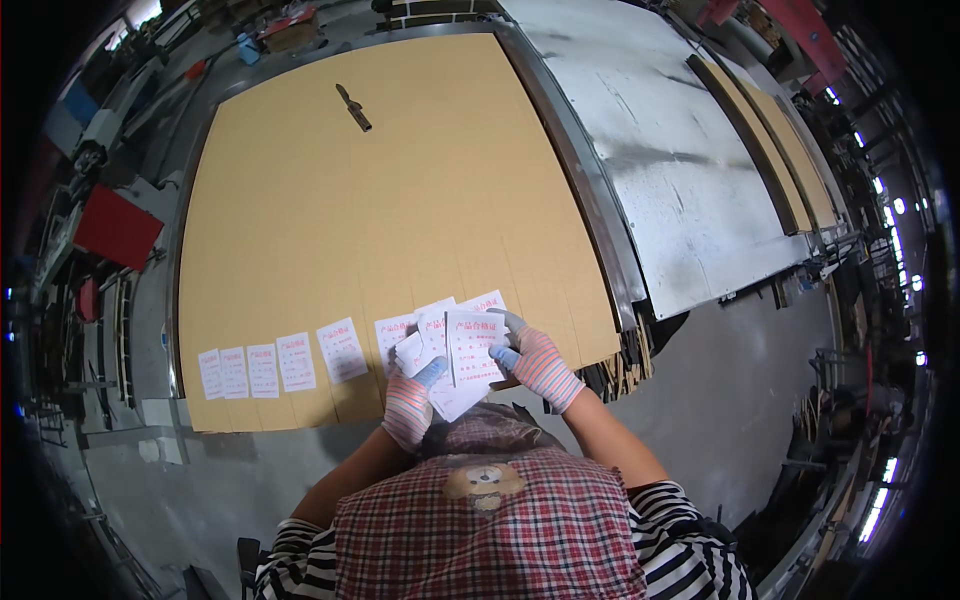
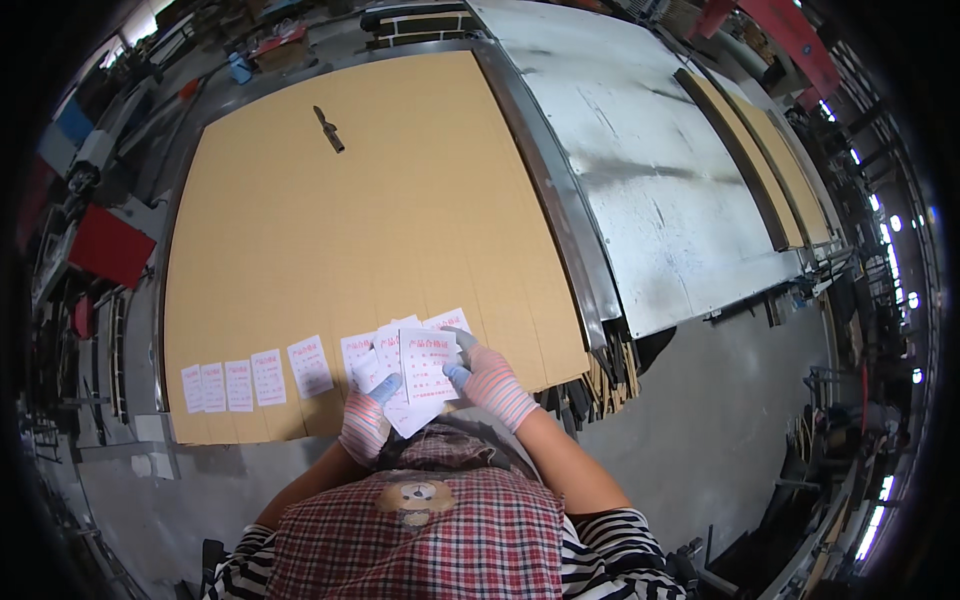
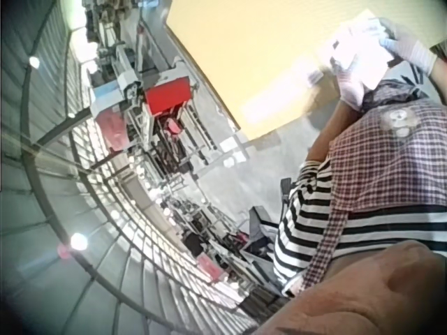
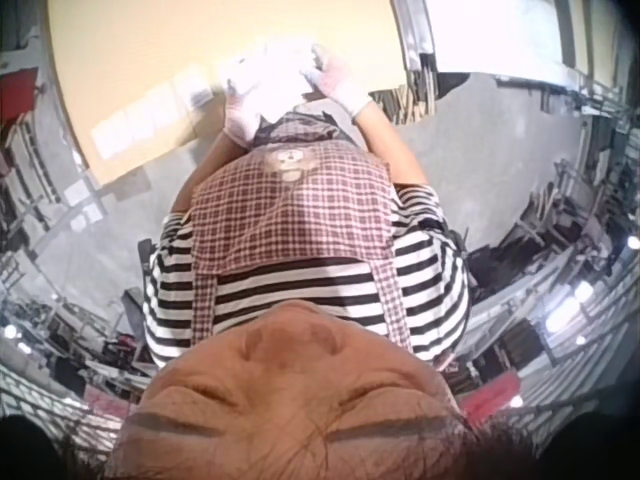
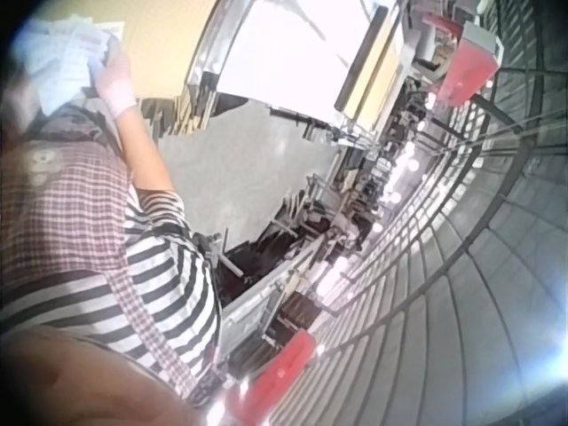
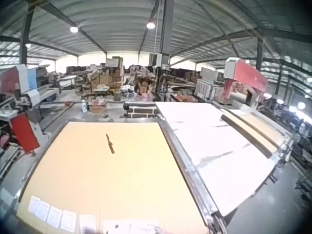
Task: The recorder applies product certificate labels to cardboard pieces, groups them, and secures them with adhesive tape.
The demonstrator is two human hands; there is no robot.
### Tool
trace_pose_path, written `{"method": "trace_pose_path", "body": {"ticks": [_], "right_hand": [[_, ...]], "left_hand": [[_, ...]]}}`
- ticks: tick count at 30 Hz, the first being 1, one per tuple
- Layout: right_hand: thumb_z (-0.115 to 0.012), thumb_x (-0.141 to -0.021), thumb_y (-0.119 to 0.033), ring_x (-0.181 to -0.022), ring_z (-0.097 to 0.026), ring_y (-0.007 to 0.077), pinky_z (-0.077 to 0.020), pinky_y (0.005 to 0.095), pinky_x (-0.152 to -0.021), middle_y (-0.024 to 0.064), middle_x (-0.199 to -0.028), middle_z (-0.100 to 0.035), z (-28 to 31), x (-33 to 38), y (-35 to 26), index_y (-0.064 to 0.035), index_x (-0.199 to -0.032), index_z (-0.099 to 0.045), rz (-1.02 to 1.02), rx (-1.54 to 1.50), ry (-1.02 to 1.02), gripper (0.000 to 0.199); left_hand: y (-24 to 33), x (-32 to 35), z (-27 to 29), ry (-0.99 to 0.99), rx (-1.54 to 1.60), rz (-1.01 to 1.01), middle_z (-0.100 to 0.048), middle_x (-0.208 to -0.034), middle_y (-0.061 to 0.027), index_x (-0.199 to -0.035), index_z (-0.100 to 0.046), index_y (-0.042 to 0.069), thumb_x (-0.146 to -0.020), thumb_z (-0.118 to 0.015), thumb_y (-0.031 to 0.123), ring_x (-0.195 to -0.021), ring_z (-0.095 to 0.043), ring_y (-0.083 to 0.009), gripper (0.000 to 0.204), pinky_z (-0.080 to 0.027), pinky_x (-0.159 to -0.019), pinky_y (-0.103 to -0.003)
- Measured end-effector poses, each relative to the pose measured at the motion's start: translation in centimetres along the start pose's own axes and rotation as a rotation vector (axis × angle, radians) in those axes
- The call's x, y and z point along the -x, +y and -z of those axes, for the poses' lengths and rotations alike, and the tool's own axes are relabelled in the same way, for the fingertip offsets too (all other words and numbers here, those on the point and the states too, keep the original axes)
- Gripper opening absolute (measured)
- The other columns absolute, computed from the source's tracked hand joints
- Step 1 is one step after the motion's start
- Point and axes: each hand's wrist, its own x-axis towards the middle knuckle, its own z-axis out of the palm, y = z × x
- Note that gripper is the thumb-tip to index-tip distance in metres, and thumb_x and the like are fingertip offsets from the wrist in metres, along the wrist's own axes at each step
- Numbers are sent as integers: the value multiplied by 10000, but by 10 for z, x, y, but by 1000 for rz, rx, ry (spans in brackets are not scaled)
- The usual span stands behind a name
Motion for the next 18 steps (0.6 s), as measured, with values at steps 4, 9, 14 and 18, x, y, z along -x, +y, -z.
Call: {"method": "trace_pose_path", "body": {"ticks": [4,9,14,18], "right_hand": [[-630,-890,-43,-856,-658,217,-529,321,-765,148,-974,-706,0,2,-13,-79,-1423,-424,-55,99,2,573],[-634,-907,-32,-752,-606,134,-520,284,-691,91,-897,-704,-7,9,-38,-106,-1435,-422,-117,156,27,574],[-658,-887,-168,-888,-678,359,-528,411,-800,196,-955,-711,27,7,-30,-137,-1437,-405,-169,313,103,606],[-725,-859,-251,-968,-653,378,-513,443,-842,196,-1037,-693,82,-11,8,-130,-1454,-373,-324,701,233,702]], "left_hand": [[12,12,-25,5,109,-6,-577,-1290,-68,-1366,-476,77,-885,-658,-21,-1185,-570,-216,523,-514,-979,-385],[5,5,-2,-2,-77,-69,-568,-1298,-72,-1381,-458,70,-887,-651,-7,-1190,-559,-211,536,-491,-1007,-389],[16,12,-14,-68,-9,-102,-525,-1356,-115,-1440,-387,62,-900,-648,63,-1248,-526,-260,599,-465,-1042,-441],[21,15,-27,-114,127,8,-505,-1384,-117,-1461,-350,63,-914,-642,55,-1261,-515,-296,620,-457,-1053,-457]]}}
